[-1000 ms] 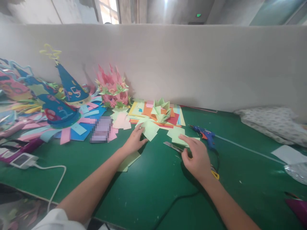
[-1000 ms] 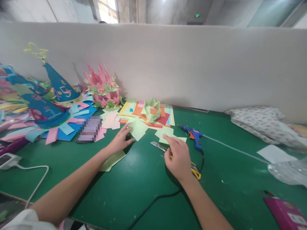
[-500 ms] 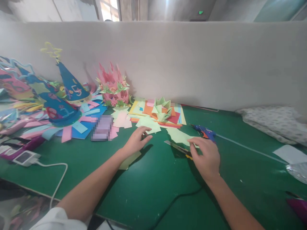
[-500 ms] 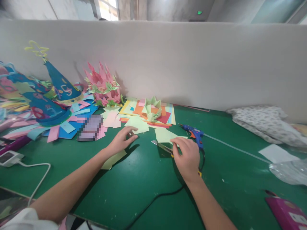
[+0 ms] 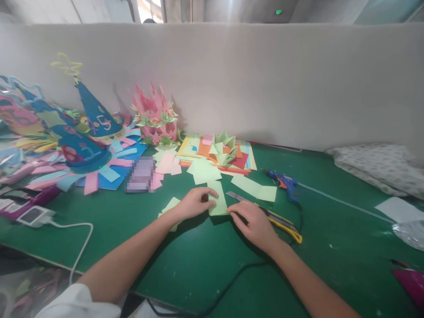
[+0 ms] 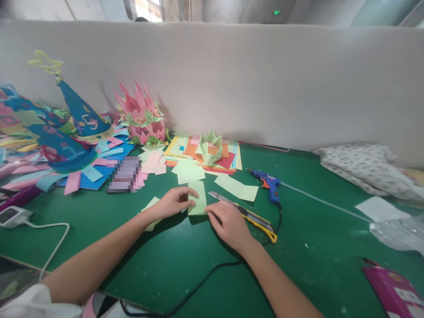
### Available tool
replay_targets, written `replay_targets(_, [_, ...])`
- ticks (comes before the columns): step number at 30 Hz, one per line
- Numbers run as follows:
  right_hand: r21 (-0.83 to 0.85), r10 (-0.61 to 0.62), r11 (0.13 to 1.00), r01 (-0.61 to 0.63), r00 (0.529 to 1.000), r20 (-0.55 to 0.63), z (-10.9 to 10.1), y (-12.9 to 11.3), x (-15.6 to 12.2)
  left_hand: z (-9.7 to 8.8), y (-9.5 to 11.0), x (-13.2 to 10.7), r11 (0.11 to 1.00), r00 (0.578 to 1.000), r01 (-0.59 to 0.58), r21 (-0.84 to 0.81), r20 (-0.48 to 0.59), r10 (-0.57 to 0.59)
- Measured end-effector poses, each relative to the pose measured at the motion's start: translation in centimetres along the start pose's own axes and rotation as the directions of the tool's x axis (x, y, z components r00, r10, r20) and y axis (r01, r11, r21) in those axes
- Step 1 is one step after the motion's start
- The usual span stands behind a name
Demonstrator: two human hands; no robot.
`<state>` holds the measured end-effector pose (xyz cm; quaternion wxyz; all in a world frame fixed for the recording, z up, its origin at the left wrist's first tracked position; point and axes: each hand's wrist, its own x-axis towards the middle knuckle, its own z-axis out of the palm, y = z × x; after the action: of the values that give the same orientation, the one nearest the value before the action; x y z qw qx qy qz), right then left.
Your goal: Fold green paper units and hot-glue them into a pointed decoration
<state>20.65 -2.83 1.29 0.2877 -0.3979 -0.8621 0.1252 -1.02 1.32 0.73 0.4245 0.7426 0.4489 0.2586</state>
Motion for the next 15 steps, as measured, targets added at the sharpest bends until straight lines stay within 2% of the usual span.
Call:
replay_targets(4, [0.005, 0.076, 0.997, -0.076, 0.997, 0.029, 0.1, -0.1, 0.0, -0.2, 0.3, -0.2, 0.949, 0.988, -0.139, 0.283, -0.027, 0.153])
replay_targets(7, [0.016, 0.131, 0.991, -0.131, 0.991, 0.017, 0.3, -0.1, 0.1, -0.4, 0.2, -0.2, 0.889, 0.973, -0.178, 0.422, -0.062, 0.224])
replay_targets(9, [0.026, 0.158, 0.987, -0.158, 0.988, 0.003, 0.5, -0.1, 0.2, -0.5, 0.1, -0.1, 0.873, 0.964, -0.223, 0.434, -0.032, 0.263])
replay_targets(12, [0.069, 0.207, 0.976, -0.206, 0.978, -0.011, 1.1, -0.1, 0.4, -0.5, 0.2, 0.0, 0.874, 0.939, -0.342, 0.346, 0.098, 0.328])
replay_targets(14, [0.104, 0.253, 0.963, -0.249, 0.967, -0.027, 1.4, 0.0, 0.4, -0.4, 0.3, 0.1, 0.886, 0.932, -0.362, 0.29, 0.138, 0.336])
replay_targets(15, [0.111, 0.268, 0.958, -0.263, 0.963, -0.037, 1.5, 0.0, 0.4, -0.4, 0.4, 0.1, 0.896, 0.939, -0.344, 0.282, 0.123, 0.322])
